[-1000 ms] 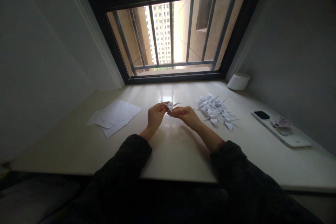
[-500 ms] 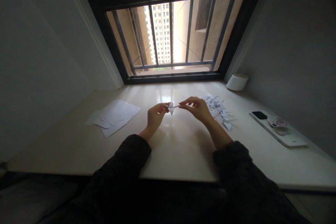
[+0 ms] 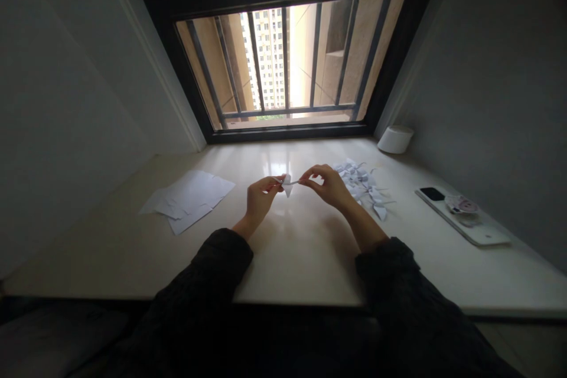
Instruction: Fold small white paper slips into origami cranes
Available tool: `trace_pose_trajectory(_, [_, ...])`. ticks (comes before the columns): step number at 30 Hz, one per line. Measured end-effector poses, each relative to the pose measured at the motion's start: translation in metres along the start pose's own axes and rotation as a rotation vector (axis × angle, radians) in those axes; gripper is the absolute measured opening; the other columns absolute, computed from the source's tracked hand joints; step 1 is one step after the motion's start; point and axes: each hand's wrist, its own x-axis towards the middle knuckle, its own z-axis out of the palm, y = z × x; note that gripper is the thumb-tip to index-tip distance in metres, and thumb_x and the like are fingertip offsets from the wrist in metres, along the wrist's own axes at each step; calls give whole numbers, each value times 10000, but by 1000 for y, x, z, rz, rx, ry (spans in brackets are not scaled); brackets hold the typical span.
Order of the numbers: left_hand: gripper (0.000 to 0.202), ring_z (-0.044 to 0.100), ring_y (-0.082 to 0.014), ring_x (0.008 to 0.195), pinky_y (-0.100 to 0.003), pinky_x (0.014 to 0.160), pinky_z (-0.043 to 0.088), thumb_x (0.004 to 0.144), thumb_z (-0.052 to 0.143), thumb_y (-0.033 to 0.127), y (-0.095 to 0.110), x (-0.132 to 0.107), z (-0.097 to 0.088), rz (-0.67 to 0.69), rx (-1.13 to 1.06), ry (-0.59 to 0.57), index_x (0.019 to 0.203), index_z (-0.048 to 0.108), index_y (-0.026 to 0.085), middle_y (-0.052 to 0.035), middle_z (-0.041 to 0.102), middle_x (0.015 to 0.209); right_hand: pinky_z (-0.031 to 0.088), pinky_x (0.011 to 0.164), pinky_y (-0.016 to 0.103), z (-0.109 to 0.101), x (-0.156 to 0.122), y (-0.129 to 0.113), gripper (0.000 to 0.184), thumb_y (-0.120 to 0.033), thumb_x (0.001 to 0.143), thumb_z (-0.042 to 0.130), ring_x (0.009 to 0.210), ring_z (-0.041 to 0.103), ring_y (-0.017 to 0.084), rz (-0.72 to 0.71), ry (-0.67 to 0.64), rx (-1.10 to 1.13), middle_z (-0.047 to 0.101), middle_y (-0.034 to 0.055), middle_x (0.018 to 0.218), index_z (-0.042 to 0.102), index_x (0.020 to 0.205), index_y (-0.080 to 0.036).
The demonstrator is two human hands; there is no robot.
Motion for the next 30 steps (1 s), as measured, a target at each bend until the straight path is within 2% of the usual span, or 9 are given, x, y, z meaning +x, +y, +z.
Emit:
trace_pose_trajectory(7, [157,680,-187,781,-312,706,555,754,636,259,2,0,1,-16,-11,-2,858,705,163,-91,706,1011,401,766,331,-1,0,-2,94,-329,771,678,793,553,193,-32,27,-67,694,8,782,688,729,-246])
trace_pose_trajectory(9, [194,682,-175,745,-296,688,554,755,637,267,5,-1,1,-32,-2,6,909,697,166,-89,705,1014,397,767,333,-1,0,-2,99,-334,774,674,793,557,195,-32,31,-86,698,9,789,689,731,-246])
trace_pose_trajectory(11, [342,684,-166,717,-276,665,547,748,650,272,8,-1,0,-45,46,14,1082,647,197,-68,718,957,391,766,334,-3,1,-3,107,-341,779,668,797,560,196,-31,30,-112,701,9,795,689,732,-247])
trace_pose_trajectory(13, [550,687,-167,731,-274,695,541,723,687,282,10,-1,-1,-50,100,13,1251,534,243,-39,727,887,381,763,336,-8,1,-2,119,-346,787,658,810,561,201,-31,36,-160,702,9,797,688,729,-246])
trace_pose_trajectory(16, [649,691,-173,752,-287,723,536,696,720,329,8,-1,-2,-93,124,-16,1296,479,270,-31,727,883,354,772,350,-27,4,4,138,-356,799,641,852,556,221,-21,91,-284,705,17,813,695,736,-245])
trace_pose_trajectory(18, [572,692,-177,761,-292,725,534,707,708,357,4,-1,-1,-133,104,-51,1241,532,252,-37,727,877,335,786,358,-45,9,14,136,-354,802,636,884,549,230,-13,117,-384,706,19,829,700,750,-246])
trace_pose_trajectory(24, [412,681,-166,710,-274,676,523,713,696,361,-4,-1,2,-161,126,-133,1103,629,246,-34,726,830,284,791,377,-91,36,68,205,-373,839,582,929,522,240,-17,6,-717,707,37,883,717,759,-243])
trace_pose_trajectory(27, [360,676,-159,684,-263,658,518,728,682,346,-4,-1,2,-155,139,-155,1071,642,248,-23,722,806,283,762,364,-99,50,94,219,-387,845,567,936,504,244,34,-40,-826,704,39,917,729,788,-251])
trace_pose_trajectory(30, [341,675,-158,669,-257,643,515,730,678,337,-6,0,2,-160,152,-169,1059,648,252,-16,721,800,281,744,361,-97,60,109,179,-351,833,585,933,487,245,62,-81,-906,702,38,922,737,802,-262])
